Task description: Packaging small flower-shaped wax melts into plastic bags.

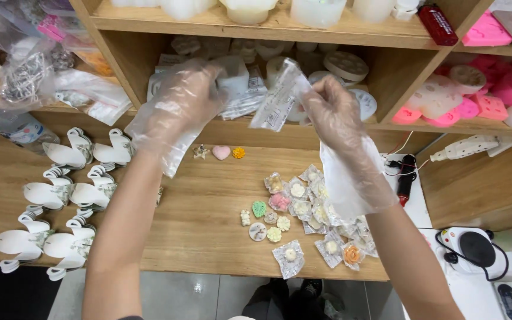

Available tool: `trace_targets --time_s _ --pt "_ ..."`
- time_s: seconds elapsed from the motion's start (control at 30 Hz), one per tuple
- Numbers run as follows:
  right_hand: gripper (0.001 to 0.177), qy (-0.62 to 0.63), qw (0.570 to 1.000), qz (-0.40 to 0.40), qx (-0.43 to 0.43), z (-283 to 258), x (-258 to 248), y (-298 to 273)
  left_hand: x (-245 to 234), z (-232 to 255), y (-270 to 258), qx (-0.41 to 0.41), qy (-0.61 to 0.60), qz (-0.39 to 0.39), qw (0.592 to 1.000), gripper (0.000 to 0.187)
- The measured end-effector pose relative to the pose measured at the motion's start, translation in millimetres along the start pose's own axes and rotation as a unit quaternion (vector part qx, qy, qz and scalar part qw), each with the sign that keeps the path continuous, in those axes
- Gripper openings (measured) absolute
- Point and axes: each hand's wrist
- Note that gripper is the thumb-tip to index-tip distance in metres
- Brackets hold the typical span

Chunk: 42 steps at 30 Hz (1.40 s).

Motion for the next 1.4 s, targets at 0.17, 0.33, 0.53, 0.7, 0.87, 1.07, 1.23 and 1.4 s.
trace_targets --time_s 0.17,0.33,0.53,0.7,0.87,1.07,1.23,1.4 --pt "0.026 -0.212 0.964 -0.034 0.156 -76.6 10.8 2.8 -24.9 5.8 8.9 -0.052 -0.128 -0.125 0.982 0.032" --pt "0.022 -0.041 0.991 -0.009 0.13 -42.3 5.4 54.1 -8.3 -19.1 14.2 -0.01 -0.138 -0.089 0.986 0.021" --pt "0.034 -0.239 0.958 0.05 0.153 -65.8 25.3 43.1 32.7 -42.1 23.2 -0.05 -0.16 -0.054 0.984 0.029" --pt "0.035 -0.336 0.931 0.098 0.1 -78.5 23.1 32.7 65.2 -76.1 35.0 -0.091 -0.165 -0.06 0.98 0.038" --pt "0.039 -0.41 0.899 0.122 0.09 -81.4 24.6 30.1 66.0 -91.1 33.3 -0.078 -0.186 -0.025 0.979 0.043" --pt "0.039 -0.412 0.889 0.016 0.2 -117.2 53.7 14.3 63.2 -88.7 31.1 -0.106 -0.437 -0.011 0.893 0.034" --pt "0.039 -0.407 0.901 -0.015 0.152 -109.8 69.1 23.0 43.5 -74.7 27.2 -0.104 -0.351 -0.02 0.93 0.03" --pt "0.036 -0.426 0.902 0.066 0.012 -61.8 75.2 40.1 44.1 -77.7 23.0 -0.009 -0.187 0.022 0.982 0.028"
Point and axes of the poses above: each hand's wrist, its own y-axis towards the middle knuckle, its own x-axis out of the palm, z = x × y, and after that the axes turned 8 degrees about x, right-handed
